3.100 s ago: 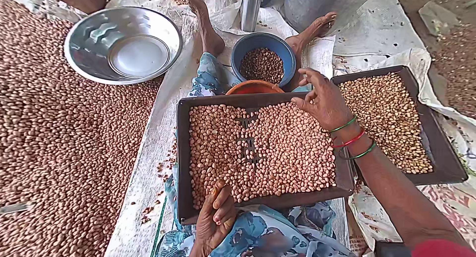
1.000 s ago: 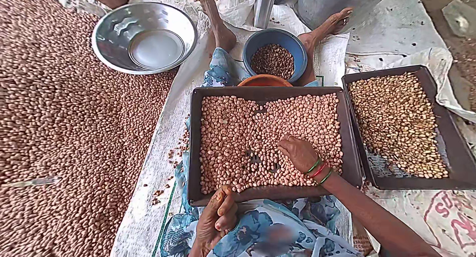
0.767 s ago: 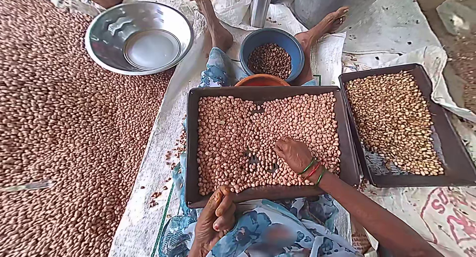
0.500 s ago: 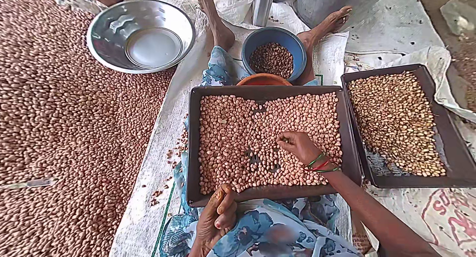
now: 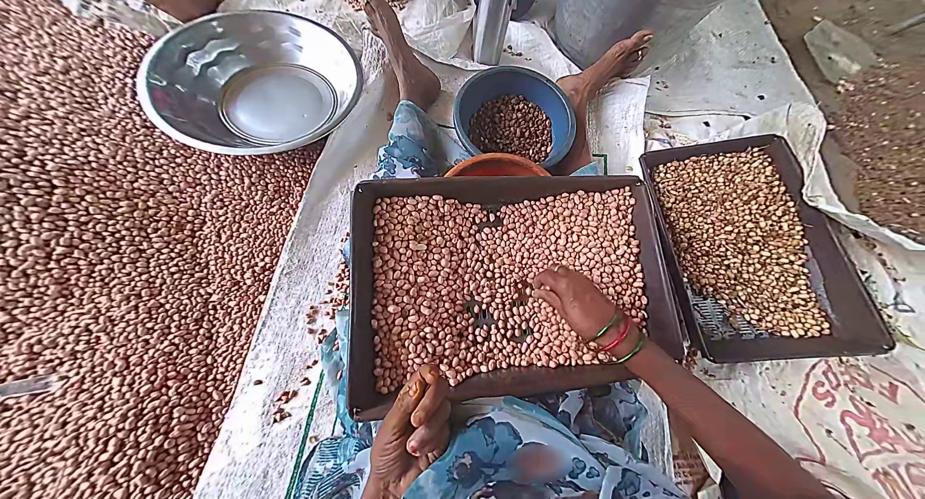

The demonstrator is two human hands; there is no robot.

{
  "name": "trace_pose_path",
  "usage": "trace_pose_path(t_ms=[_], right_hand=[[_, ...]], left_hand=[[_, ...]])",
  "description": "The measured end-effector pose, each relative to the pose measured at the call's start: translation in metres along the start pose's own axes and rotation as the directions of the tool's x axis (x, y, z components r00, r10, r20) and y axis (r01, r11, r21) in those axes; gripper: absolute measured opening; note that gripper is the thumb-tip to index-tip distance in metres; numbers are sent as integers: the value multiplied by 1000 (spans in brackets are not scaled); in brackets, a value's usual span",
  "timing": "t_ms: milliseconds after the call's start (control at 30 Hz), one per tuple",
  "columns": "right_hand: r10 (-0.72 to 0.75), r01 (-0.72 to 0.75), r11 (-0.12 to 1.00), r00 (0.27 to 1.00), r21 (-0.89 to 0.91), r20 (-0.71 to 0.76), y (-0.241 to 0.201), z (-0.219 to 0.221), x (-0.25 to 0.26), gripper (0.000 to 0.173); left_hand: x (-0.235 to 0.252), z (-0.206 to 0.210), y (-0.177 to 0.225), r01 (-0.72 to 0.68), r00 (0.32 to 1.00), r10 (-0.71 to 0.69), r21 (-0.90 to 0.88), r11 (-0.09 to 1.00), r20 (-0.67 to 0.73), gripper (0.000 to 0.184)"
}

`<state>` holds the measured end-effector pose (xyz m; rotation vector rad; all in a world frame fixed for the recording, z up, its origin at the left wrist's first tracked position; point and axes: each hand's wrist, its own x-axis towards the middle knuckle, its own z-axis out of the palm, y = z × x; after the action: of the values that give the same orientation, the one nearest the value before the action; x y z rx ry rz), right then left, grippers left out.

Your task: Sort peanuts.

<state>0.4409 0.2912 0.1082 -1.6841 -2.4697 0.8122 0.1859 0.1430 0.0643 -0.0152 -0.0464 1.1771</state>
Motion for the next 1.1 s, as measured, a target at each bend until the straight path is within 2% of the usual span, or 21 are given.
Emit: trace_pose_path(t_ms=[33, 67, 100, 167, 200, 233, 300, 367, 500, 600, 800, 967, 1033, 1100], right_hand=[[15, -22, 999, 977, -32, -213, 11, -17, -7, 17], [64, -106, 991, 917, -86, -393, 22, -39, -13, 16], [137, -228, 966, 853, -123, -504, 32, -64, -20, 25], [231, -369, 921, 772, -123, -593, 53, -102, -29, 51], [221, -363, 923, 769, -126, -599, 59, -110, -29, 48], [176, -303, 945, 789, -123, -588, 60, -110, -25, 37], [-2, -53, 995, 852, -89, -524, 55, -91, -6, 18], [-125, 98, 992, 881, -84, -456, 49, -64, 23, 15], [-62, -14, 975, 941, -220, -334, 42, -34, 63, 17], [36, -97, 969, 965, -229, -259, 42, -41, 67, 20], [13, -46, 982, 983, -183, -182, 51, -49, 71, 16], [67, -91, 975, 990, -200, -127, 48, -46, 77, 22], [29, -51, 994, 976, -97, -214, 50, -47, 74, 17], [53, 35, 972, 933, 234, -357, 51, -56, 62, 10]], left_hand=[[0, 0, 1, -1, 1000, 1, 5, 1000, 5, 15], [-1, 0, 1, -5, 1000, 5, 2, 1000, 8, 15], [-3, 0, 2, -12, 1000, 12, -11, 1000, 1, 14], [-3, 0, 4, -19, 1000, 19, -44, 999, -16, 14], [-1, 0, 4, -20, 999, 18, -55, 998, -27, 15], [2, 0, 4, -17, 999, 15, -53, 998, -36, 15], [8, 1, 4, -15, 999, 13, -46, 999, -37, 14], [13, 4, 3, -20, 1000, 20, -32, 999, -20, 15], [14, 6, 4, -47, 999, 47, 5, 999, -11, 15], [13, 0, 8, -33, 999, 33, -20, 999, -16, 16], [18, -2, 8, -22, 1000, 21, -19, 1000, -18, 15], [18, -3, 9, -19, 1000, 19, 12, 1000, -6, 16], [18, -4, 10, -14, 1000, 14, 9, 1000, -4, 16], [18, -4, 10, -11, 1000, 11, 1, 1000, -5, 17]])
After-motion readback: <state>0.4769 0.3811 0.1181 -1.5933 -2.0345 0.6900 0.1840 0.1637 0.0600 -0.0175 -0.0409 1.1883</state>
